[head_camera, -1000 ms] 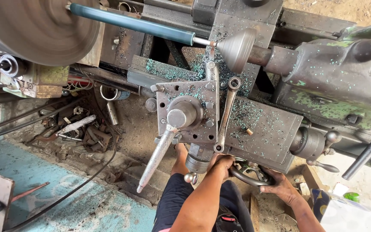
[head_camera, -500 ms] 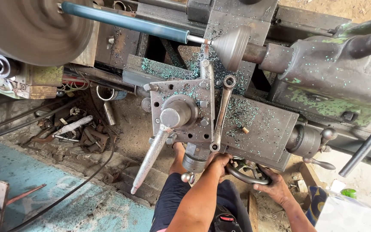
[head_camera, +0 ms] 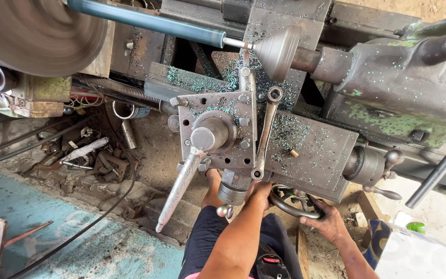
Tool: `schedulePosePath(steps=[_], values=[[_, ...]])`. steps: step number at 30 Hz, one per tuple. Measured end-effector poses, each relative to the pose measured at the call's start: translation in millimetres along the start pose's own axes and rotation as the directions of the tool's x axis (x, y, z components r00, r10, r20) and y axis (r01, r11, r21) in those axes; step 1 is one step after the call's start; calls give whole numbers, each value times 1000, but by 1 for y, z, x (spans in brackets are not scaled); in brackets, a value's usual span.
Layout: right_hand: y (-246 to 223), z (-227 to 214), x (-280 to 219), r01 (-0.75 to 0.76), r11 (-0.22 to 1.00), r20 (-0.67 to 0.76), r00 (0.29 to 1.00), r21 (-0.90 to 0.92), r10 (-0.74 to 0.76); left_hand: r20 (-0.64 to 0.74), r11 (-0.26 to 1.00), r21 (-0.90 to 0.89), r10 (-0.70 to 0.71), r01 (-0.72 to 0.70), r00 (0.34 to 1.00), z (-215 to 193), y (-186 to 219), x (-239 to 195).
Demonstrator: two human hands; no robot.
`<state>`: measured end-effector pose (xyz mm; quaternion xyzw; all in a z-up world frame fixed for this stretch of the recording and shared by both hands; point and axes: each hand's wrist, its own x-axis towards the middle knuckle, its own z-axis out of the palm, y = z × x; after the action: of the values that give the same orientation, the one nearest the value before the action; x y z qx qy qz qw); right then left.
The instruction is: Operating a manual lathe machine to shape a metal rod, including tool adjustment and measurement.
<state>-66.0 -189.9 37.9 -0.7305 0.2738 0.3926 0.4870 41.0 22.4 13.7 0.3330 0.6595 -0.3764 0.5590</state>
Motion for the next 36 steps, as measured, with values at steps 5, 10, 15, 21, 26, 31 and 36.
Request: schedulePosePath(steps=[5, 10, 15, 21, 26, 31, 36], values=[[-10, 0, -4, -48, 993, 6, 999, -108, 49, -225, 996, 60, 84, -72, 971, 0, 4, -56], [-25, 0, -12, -106, 987, -24, 994, -120, 104, -237, 975, 83, 220, -206, 946, 1, -4, -107], [-30, 2, -15, -147, 964, -60, 989, -221, 136, -104, 964, 141, 240, -225, 965, 0, -29, -61], [-38, 4, -20, -207, 954, -45, 978, -215, 202, -101, 975, 157, 172, -155, 980, 7, -54, -26], [6, 10, 3, -67, 925, -46, 997, -373, 54, -121, 966, 230, 151, -121, 981, 7, -54, -37], [48, 12, 26, 209, 521, 110, 970, -827, -215, -154, 924, 339, 242, -179, 958, 7, -55, -29], [37, 15, 21, 112, 438, 102, 994, -892, -45, -151, 934, 270, 280, -233, 948, 4, -59, -4]])
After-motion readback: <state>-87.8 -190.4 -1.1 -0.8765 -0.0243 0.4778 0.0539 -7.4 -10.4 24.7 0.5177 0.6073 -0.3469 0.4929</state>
